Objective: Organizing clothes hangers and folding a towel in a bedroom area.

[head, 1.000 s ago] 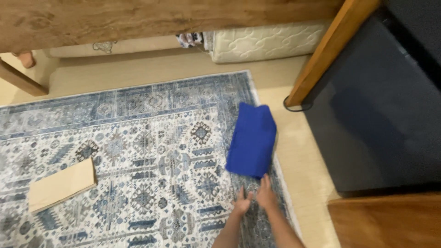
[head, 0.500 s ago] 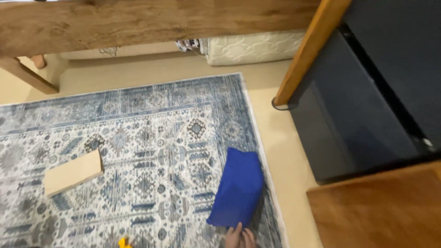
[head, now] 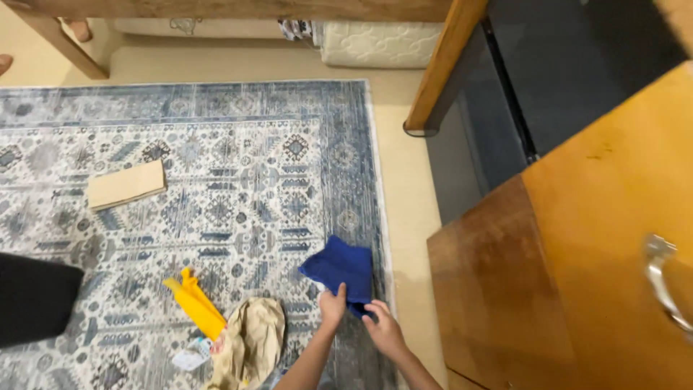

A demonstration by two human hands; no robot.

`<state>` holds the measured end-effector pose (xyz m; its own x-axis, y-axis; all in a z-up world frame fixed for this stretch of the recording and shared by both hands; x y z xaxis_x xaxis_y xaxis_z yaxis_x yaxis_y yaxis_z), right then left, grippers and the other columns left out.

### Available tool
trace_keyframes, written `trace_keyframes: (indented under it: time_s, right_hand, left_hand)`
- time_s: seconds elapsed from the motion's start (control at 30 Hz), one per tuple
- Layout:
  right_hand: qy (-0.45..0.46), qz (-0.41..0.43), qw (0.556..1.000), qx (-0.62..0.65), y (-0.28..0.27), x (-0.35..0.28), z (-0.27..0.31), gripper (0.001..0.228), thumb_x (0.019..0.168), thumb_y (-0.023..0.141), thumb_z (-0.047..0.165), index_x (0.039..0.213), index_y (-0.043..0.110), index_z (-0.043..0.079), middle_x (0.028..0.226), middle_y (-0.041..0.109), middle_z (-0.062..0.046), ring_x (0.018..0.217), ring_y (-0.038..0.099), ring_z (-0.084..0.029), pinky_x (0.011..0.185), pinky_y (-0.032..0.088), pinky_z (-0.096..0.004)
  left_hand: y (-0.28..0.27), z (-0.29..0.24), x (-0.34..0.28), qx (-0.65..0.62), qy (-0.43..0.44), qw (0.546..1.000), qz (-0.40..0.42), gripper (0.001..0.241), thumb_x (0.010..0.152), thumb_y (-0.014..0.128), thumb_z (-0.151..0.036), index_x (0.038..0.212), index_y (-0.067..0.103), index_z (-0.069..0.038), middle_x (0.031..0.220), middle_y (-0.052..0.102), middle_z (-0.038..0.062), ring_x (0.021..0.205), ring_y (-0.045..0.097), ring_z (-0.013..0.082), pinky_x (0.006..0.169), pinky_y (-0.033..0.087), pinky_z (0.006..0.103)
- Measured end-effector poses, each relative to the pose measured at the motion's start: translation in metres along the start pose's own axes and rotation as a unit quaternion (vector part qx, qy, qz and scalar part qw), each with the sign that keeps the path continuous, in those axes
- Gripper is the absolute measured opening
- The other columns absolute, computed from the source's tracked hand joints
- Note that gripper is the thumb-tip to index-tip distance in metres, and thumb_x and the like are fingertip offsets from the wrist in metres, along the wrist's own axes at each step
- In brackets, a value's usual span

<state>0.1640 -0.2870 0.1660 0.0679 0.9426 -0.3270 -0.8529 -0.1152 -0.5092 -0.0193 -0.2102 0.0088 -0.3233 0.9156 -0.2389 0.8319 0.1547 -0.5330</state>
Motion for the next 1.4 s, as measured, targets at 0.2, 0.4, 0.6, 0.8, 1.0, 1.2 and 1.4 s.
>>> trace_keyframes:
  time_s: [0.2, 0.4, 0.6, 0.8, 1.0, 1.2, 1.4]
  right_hand:
    - [-0.075, -0.076, 0.994, 0.021, -0.043, -0.030, 0.006, 0.018, 0.089, 0.078, 0.023, 0.091, 0.069, 0.007, 0.089, 0.068, -0.010, 0.067, 0.063, -0.022, 0.064, 0.053, -0.034]
    - [-0.062, -0.047, 0.997, 0.017, -0.056, -0.032, 0.035, 0.026, 0.083, 0.078, 0.019, 0.099, 0.061, 0.007, 0.082, 0.068, -0.007, 0.072, 0.064, -0.018, 0.067, 0.054, -0.033]
    - [-0.201, 0.028, 0.975, -0.087, -0.040, -0.058, 0.124, 0.056, 0.070, 0.084, 0.019, 0.119, 0.059, 0.010, 0.095, 0.066, -0.015, 0.087, 0.066, -0.029, 0.077, 0.056, -0.040]
    - [-0.154, -0.127, 0.973, -0.119, 0.029, -0.064, 0.099, 0.051, 0.074, 0.074, 0.013, 0.122, 0.057, 0.009, 0.110, 0.069, -0.022, 0.104, 0.067, -0.040, 0.088, 0.055, -0.046]
    - [0.060, -0.172, 0.983, 0.006, 0.049, -0.090, 0.102, 0.070, 0.077, 0.065, 0.012, 0.145, 0.050, 0.012, 0.118, 0.070, -0.025, 0.106, 0.070, -0.038, 0.091, 0.055, -0.045]
    - [0.111, -0.161, 0.981, 0.016, 0.084, -0.113, 0.055, 0.067, 0.081, 0.061, 0.010, 0.147, 0.054, 0.016, 0.129, 0.071, -0.021, 0.118, 0.069, -0.033, 0.103, 0.052, -0.039]
    - [0.157, -0.132, 0.976, 0.069, 0.048, -0.173, 0.097, 0.084, 0.074, 0.058, 0.005, 0.154, 0.044, 0.026, 0.131, 0.070, -0.017, 0.116, 0.072, -0.031, 0.099, 0.053, -0.037]
  left_hand:
    - [-0.024, -0.075, -0.055, 0.031, -0.027, 0.997, 0.063, 0.055, 0.082, 0.073, -0.050, 0.080, 0.074, 0.005, 0.079, 0.072, 0.029, 0.080, 0.073, 0.0424, 0.073, 0.057, 0.0502]
    - [-0.040, -0.112, -0.091, 0.019, 0.005, 0.991, 0.130, 0.043, 0.079, 0.074, -0.038, 0.078, 0.074, 0.005, 0.075, 0.070, 0.029, 0.074, 0.074, 0.0393, 0.069, 0.057, 0.0484]
    - [-0.065, -0.093, -0.092, 0.021, 0.002, 0.975, 0.219, 0.041, 0.080, 0.073, -0.039, 0.081, 0.076, 0.001, 0.075, 0.073, 0.024, 0.073, 0.076, 0.0327, 0.066, 0.058, 0.0459]
    - [-0.112, -0.103, -0.086, 0.015, 0.106, 0.968, 0.228, 0.045, 0.082, 0.075, -0.045, 0.078, 0.074, 0.000, 0.068, 0.069, 0.023, 0.064, 0.074, 0.0335, 0.058, 0.054, 0.0470]
    - [-0.152, -0.127, -0.086, -0.067, 0.175, 0.943, 0.277, 0.052, 0.089, 0.074, -0.054, 0.074, 0.076, -0.004, 0.063, 0.069, 0.016, 0.058, 0.065, 0.0207, 0.053, 0.051, 0.0397]
    - [-0.142, -0.110, -0.061, -0.052, 0.128, 0.939, 0.315, 0.056, 0.085, 0.076, -0.058, 0.067, 0.075, -0.005, 0.056, 0.067, 0.011, 0.053, 0.062, 0.0121, 0.052, 0.049, 0.0349]
    - [-0.101, -0.126, -0.101, -0.036, 0.145, 0.908, 0.392, 0.056, 0.080, 0.080, -0.057, 0.065, 0.073, -0.004, 0.059, 0.068, 0.010, 0.055, 0.064, 0.0133, 0.056, 0.053, 0.0355]
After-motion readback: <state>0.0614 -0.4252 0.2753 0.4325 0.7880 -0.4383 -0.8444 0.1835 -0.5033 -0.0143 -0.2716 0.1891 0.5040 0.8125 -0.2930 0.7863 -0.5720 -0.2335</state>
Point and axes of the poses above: each hand's wrist, its own x-axis towards the middle knuckle, its own y-axis out of the palm, z = x × y, the point moved 6 cm from there along x, towards the middle knuckle
